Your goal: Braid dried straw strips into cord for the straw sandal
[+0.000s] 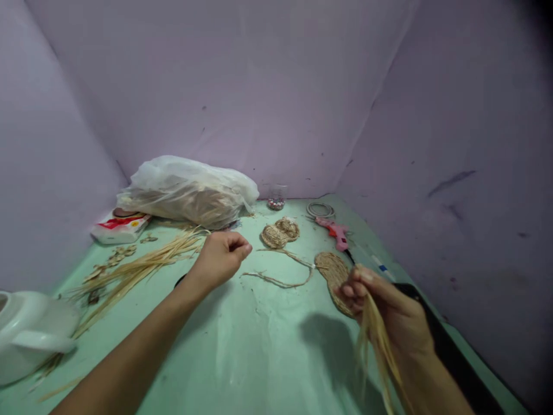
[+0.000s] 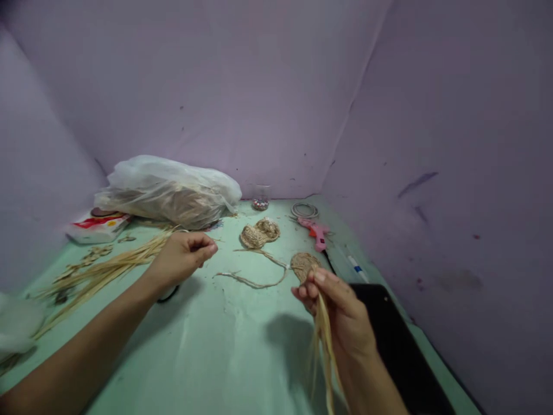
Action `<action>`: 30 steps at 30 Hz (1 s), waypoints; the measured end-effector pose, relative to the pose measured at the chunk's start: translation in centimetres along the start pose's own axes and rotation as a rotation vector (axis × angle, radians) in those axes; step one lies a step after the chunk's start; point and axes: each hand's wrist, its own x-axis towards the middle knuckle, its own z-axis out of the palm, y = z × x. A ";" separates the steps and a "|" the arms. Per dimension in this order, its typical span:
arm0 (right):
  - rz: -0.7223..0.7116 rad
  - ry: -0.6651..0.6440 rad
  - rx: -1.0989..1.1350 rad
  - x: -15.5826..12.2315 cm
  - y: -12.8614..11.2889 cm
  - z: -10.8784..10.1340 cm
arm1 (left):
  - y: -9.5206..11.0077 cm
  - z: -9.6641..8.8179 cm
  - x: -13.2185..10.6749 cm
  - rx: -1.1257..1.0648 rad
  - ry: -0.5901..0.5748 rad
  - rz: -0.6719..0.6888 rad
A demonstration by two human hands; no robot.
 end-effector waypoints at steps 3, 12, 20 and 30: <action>0.117 0.058 0.180 0.0 1.1 -1.1 | -0.4 1.6 1.2 0.142 -0.015 0.027; 0.117 0.061 0.120 0.0 2.7 -0.8 | -0.1 4.0 6.3 0.414 -0.017 0.037; 0.194 -0.045 0.060 -0.2 4.5 -0.3 | 1.6 8.8 7.1 0.720 -0.242 0.425; 0.237 -0.035 0.073 -0.3 3.9 -0.3 | 1.1 6.3 6.6 0.259 -0.119 0.310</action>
